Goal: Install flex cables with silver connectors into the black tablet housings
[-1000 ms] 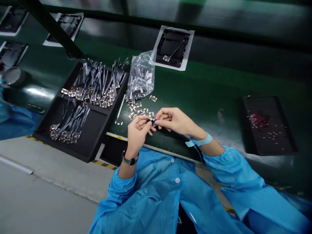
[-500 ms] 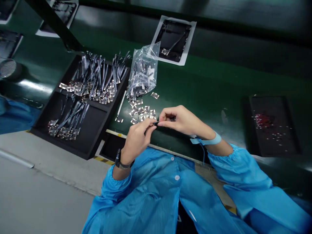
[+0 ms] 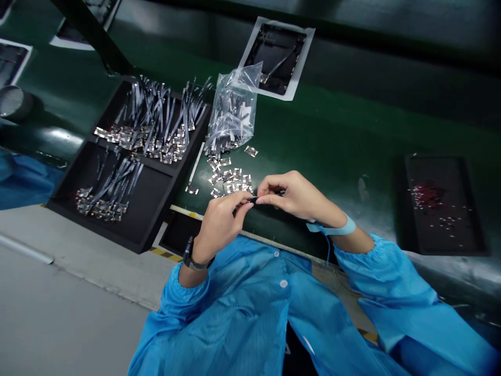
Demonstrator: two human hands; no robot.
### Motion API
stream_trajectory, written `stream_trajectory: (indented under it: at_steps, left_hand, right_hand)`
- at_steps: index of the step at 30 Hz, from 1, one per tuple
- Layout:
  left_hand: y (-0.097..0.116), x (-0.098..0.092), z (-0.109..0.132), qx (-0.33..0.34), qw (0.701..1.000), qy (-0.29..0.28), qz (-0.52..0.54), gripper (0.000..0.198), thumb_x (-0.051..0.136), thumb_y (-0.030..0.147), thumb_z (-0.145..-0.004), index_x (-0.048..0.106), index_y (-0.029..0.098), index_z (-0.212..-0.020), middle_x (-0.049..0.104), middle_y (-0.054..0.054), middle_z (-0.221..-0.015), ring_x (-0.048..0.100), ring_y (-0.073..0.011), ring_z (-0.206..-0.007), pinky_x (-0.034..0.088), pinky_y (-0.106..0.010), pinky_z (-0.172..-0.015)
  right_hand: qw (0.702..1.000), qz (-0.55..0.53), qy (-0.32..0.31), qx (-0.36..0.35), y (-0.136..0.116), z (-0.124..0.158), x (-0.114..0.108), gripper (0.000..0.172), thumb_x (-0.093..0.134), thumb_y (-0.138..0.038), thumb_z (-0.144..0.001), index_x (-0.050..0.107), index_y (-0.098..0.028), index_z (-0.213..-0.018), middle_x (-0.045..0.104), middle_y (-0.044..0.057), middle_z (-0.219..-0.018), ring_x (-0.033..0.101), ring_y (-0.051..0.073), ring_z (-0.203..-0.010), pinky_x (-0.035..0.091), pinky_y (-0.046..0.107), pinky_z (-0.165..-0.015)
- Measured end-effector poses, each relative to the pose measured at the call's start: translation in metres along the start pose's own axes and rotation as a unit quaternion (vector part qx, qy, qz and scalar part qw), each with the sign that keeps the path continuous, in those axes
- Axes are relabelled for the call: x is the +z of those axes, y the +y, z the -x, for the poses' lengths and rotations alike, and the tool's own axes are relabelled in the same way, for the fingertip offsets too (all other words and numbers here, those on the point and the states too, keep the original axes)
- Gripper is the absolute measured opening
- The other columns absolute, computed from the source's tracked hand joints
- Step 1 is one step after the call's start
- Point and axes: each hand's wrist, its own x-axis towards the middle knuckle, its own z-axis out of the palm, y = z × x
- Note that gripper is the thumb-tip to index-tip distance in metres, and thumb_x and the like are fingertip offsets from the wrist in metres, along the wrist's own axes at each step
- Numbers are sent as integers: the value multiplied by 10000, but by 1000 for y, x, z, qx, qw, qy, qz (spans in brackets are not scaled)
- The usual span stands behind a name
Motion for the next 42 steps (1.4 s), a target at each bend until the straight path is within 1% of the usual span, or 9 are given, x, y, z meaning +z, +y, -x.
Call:
stream_trajectory:
  at_steps: [11, 15, 19, 28, 34, 36, 38, 39, 42]
  left_hand:
    - [1, 2, 2, 38, 998, 2, -58, 159, 589, 197, -984, 699, 210, -1098, 779, -44, -1009, 738, -181, -846, 537, -267, -747]
    - [1, 6, 5, 39, 996, 1, -80, 165, 574, 196, -992, 688, 196, -1110, 776, -60, -1003, 740, -196, -860, 541, -277, -760]
    - [3, 6, 7, 30, 996, -7, -79, 167, 570, 188, -987, 691, 209, -1100, 778, -53, -997, 740, -195, -853, 544, -278, -757]
    - [4, 0, 8, 56, 996, -17, -60, 144, 586, 166, -985, 687, 198, -1082, 772, -49, -1014, 735, -181, -879, 541, -267, -773]
    - [12, -2, 13, 72, 993, -46, -82, 180, 529, 137, -1003, 697, 171, -1054, 725, -46, -846, 687, -167, -750, 510, -276, -686]
    - [11, -5, 17, 46, 997, -35, -56, 172, 555, 144, -993, 710, 182, -1056, 737, -46, -879, 701, -165, -780, 525, -272, -711]
    - [4, -10, 22, -26, 1000, -3, 9, 157, 610, 164, -967, 716, 201, -1077, 757, -37, -919, 727, -160, -820, 554, -264, -762]
    - [-2, -13, 25, -77, 995, 31, 46, 163, 635, 182, -953, 708, 206, -1097, 761, -31, -912, 738, -159, -822, 567, -262, -773]
    - [-30, -18, 34, -226, 949, 191, 111, 229, 683, 249, -912, 645, 183, -1127, 743, -25, -828, 747, -170, -743, 583, -263, -699]
  right_hand:
    - [1000, 5, -3, -7, 2, 0, 0, 165, 685, -319, -923, 700, -164, -870, 642, -9, -683, 531, 113, -617, 374, 244, -618]
    - [1000, 11, -9, -27, 2, 1, 0, 160, 683, -295, -922, 704, -161, -836, 670, -2, -712, 549, 109, -625, 379, 239, -619]
    - [999, 12, -17, -43, 4, 3, 2, 190, 677, -293, -925, 675, -165, -785, 631, -22, -651, 521, 97, -581, 358, 225, -582]
    - [991, 70, -11, -113, 3, 9, 3, 160, 631, -227, -954, 633, -166, -806, 616, -20, -671, 512, 92, -594, 334, 223, -595]
    - [992, 15, -37, -123, 6, 9, 9, 223, 638, -234, -937, 585, -164, -733, 548, -43, -613, 465, 75, -553, 309, 219, -564]
    - [992, 7, -62, -110, 6, 4, 10, 244, 625, -297, -969, 619, -161, -766, 606, -22, -654, 510, 88, -581, 341, 221, -582]
    - [990, 24, -80, -112, 5, -4, 5, 256, 640, -385, -973, 668, -161, -851, 686, 20, -773, 588, 123, -682, 401, 239, -655]
    - [990, 41, -69, -119, 5, -10, 0, 264, 659, -417, -961, 685, -163, -896, 712, 44, -846, 619, 149, -755, 429, 258, -710]
    - [985, 113, 48, -124, 8, -34, -19, 238, 682, -401, -939, 709, -165, -963, 735, 86, -978, 643, 211, -911, 454, 323, -835]
